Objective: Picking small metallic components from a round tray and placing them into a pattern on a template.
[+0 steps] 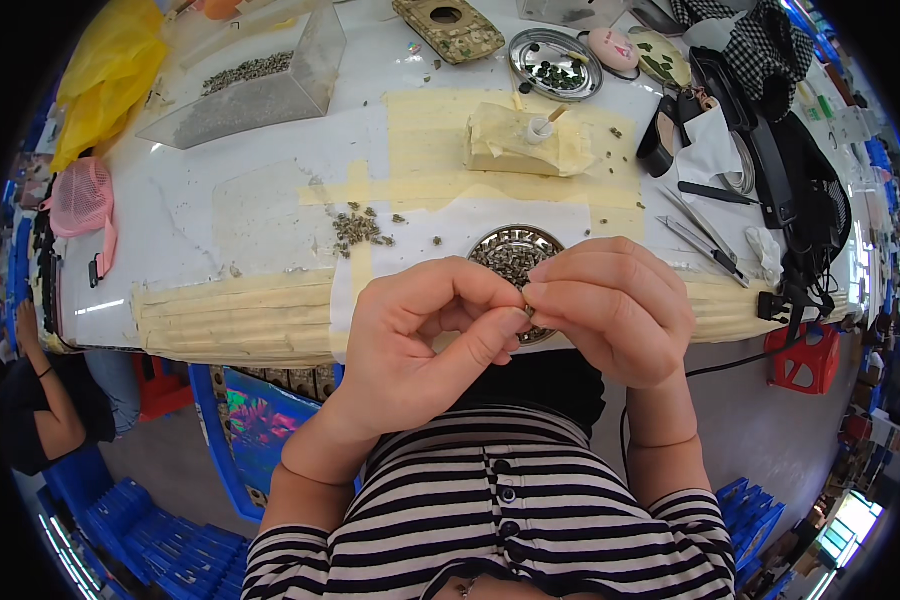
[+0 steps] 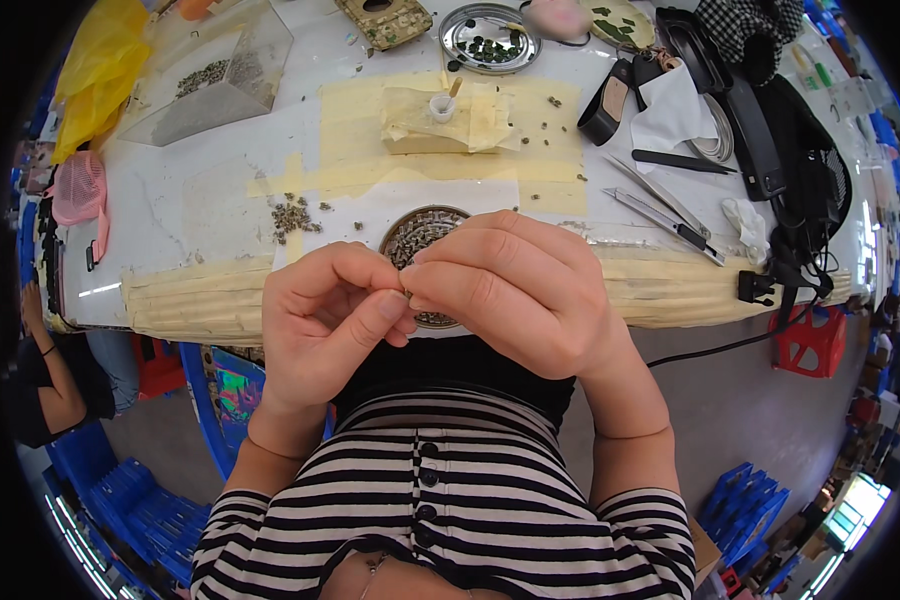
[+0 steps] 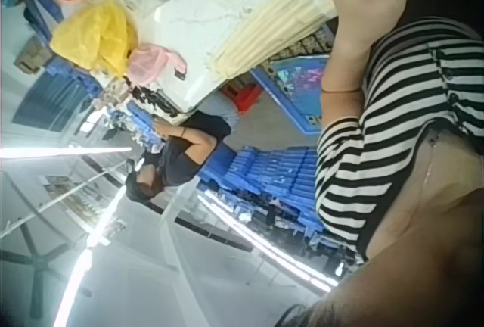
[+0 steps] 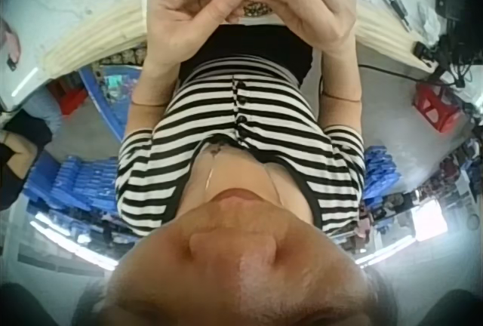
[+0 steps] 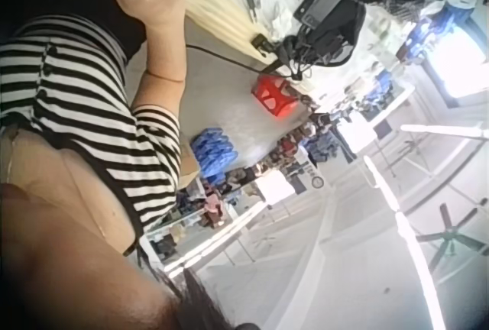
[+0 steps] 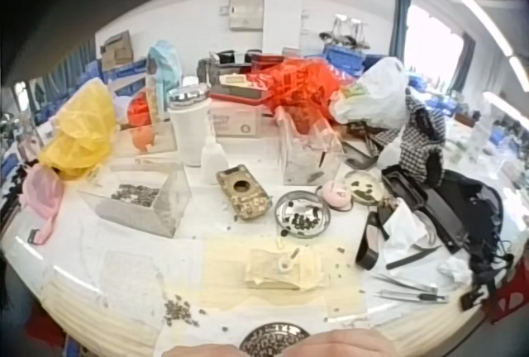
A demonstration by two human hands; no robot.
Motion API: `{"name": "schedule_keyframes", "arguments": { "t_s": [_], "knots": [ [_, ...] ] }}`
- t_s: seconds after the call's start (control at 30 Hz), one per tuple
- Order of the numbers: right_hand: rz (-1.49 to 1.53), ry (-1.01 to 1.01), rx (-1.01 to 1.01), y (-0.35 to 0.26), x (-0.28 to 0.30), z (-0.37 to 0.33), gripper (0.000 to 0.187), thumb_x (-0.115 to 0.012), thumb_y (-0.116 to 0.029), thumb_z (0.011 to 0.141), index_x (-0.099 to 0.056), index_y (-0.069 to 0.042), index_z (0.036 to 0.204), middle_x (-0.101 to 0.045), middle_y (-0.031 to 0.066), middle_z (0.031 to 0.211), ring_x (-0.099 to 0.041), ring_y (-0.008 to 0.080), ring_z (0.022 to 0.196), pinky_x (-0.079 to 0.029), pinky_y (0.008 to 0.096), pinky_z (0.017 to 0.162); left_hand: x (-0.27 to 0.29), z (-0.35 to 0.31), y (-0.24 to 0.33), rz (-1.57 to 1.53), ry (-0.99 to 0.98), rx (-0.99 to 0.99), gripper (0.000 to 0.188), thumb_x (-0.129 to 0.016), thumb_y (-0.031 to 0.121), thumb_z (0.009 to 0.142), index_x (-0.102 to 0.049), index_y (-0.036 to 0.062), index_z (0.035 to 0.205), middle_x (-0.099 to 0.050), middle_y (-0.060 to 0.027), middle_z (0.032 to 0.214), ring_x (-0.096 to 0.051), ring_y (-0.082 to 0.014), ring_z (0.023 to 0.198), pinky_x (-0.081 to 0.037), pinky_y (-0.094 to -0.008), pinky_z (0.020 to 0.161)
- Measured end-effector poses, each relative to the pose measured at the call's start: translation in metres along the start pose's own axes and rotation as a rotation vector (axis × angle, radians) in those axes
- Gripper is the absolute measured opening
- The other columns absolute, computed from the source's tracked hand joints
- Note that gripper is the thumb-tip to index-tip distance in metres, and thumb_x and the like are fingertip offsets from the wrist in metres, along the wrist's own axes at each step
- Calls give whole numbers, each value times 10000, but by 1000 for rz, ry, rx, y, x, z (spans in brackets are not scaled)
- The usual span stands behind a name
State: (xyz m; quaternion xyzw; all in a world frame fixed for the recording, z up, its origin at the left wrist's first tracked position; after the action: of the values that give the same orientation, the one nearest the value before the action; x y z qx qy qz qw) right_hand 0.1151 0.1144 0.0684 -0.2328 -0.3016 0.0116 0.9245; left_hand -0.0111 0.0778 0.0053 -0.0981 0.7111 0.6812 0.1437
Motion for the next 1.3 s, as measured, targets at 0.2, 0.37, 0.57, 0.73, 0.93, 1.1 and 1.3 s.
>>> {"name": "schedule_keyframes", "arguments": {
  "t_s": [0.2,0.37,0.57,0.73,0.93,1.1,1.3],
  "knots": [
    [8,-3,-5,-1,0,0,199,-770,-63,692,-663,-15,853,-668,95,806,-666,231,705,-535,293,590,0,2,-1,-74,-32,-6,70,-614,-26,898,-622,-51,962,-641,-56,850,-622,-81,754,-525,-195,663],
    [-8,25,18,-1,0,-2,213,-769,-64,680,-665,-13,858,-658,94,800,-652,231,689,-531,294,578,0,1,0,-70,-15,-34,70,-623,-29,891,-623,-51,957,-641,-59,851,-621,-82,754,-523,-195,662],
    [-7,53,41,1,0,-4,240,-763,-83,659,-672,-8,868,-643,92,786,-628,227,657,-521,292,545,1,1,4,9,-5,-80,65,-629,-30,885,-627,-52,947,-642,-61,850,-620,-82,755,-518,-197,661],
    [-4,49,48,0,0,-3,241,-760,-78,655,-672,-6,867,-644,94,786,-628,224,655,-519,290,543,1,1,3,-9,0,-48,71,-625,-38,880,-630,-56,949,-641,-63,849,-619,-88,752,-519,-201,665],
    [-38,47,61,0,0,-3,237,-749,-76,658,-670,-1,868,-642,95,779,-629,225,653,-521,292,541,1,2,4,8,3,-58,72,-620,-46,878,-632,-61,948,-635,-65,848,-612,-90,737,-518,-202,664],
    [-52,64,64,-2,0,-4,234,-747,-76,662,-669,-1,870,-643,94,785,-630,224,654,-523,292,544,1,1,5,24,8,-74,77,-622,-48,876,-635,-59,951,-633,-66,849,-611,-89,736,-516,-201,661],
    [-39,67,34,-1,0,-4,229,-761,-63,663,-671,-10,867,-645,87,790,-629,216,652,-515,286,538,2,0,7,63,33,-125,80,-638,-50,862,-643,-49,942,-641,-67,850,-616,-88,730,-513,-205,652]
  ]
}}
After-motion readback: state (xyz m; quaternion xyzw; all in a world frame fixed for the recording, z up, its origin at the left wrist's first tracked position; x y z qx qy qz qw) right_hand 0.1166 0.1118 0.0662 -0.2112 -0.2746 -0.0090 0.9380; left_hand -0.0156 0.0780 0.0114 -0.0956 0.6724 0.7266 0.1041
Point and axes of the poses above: each hand's wrist, its own z-axis towards the middle knuckle, its own x-axis out of the back of the hand, y = z × x, the point moved 8 cm from there along z, towards the middle knuckle
